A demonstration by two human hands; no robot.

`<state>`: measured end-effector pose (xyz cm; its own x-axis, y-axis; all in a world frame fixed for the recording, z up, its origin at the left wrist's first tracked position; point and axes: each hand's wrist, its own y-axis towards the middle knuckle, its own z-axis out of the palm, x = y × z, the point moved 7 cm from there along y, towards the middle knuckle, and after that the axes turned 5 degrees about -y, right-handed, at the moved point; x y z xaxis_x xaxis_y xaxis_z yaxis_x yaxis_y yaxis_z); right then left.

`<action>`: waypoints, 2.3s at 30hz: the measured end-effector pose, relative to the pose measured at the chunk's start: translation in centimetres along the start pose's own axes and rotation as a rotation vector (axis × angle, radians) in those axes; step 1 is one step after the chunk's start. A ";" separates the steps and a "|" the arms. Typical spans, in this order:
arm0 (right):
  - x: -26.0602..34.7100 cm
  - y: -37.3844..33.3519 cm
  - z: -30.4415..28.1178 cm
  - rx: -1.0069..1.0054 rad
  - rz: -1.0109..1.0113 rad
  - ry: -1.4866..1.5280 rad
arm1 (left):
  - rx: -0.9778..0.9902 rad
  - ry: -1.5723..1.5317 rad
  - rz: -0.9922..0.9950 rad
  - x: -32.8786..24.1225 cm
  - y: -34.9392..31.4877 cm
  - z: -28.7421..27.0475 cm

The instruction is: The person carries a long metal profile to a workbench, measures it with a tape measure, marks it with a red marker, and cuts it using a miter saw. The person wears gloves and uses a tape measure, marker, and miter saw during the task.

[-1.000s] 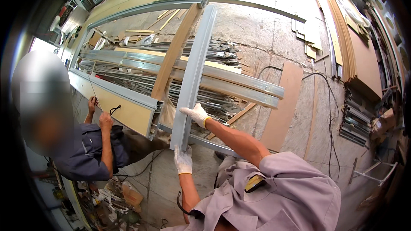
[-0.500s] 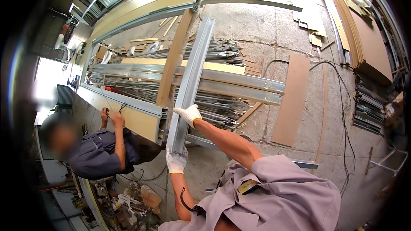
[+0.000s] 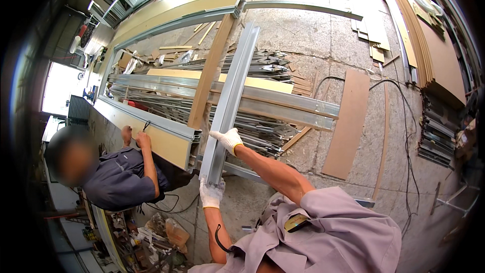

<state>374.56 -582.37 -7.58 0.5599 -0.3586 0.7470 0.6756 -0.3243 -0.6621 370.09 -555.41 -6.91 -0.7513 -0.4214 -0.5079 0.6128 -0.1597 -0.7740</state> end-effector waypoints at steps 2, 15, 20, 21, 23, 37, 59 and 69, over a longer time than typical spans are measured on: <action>-0.5 0.0 0.1 0.014 -0.005 0.007 | 0.009 -0.018 0.030 0.3 -0.2 -0.1; 0.0 -0.6 -0.1 -0.001 -0.023 -0.007 | -0.009 0.007 0.040 -0.1 -0.2 -0.5; 0.0 -0.4 -0.3 0.019 -0.028 0.056 | -0.014 -0.013 0.079 0.4 -0.1 -0.5; -0.2 -0.4 0.0 0.027 -0.024 0.064 | -0.034 -0.017 0.091 0.5 -0.3 -0.7; -0.4 0.0 -0.1 -0.010 -0.085 0.071 | 0.054 0.024 0.131 0.3 -0.2 -0.3; 6.6 -10.6 2.2 0.383 -0.513 0.439 | 0.210 0.193 0.680 -9.4 -12.0 2.1; -2.6 -26.7 10.4 0.983 -0.607 0.439 | -0.008 -0.082 1.025 -3.4 -32.6 -31.8; -9.0 -24.8 10.4 0.865 -0.323 0.405 | -0.021 -0.175 0.938 3.0 -30.5 -38.3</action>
<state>357.77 -562.02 2.73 0.1924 -0.6886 0.6991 0.9722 0.2306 -0.0403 339.74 -517.59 0.68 0.0924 -0.4976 -0.8625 0.9410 0.3268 -0.0877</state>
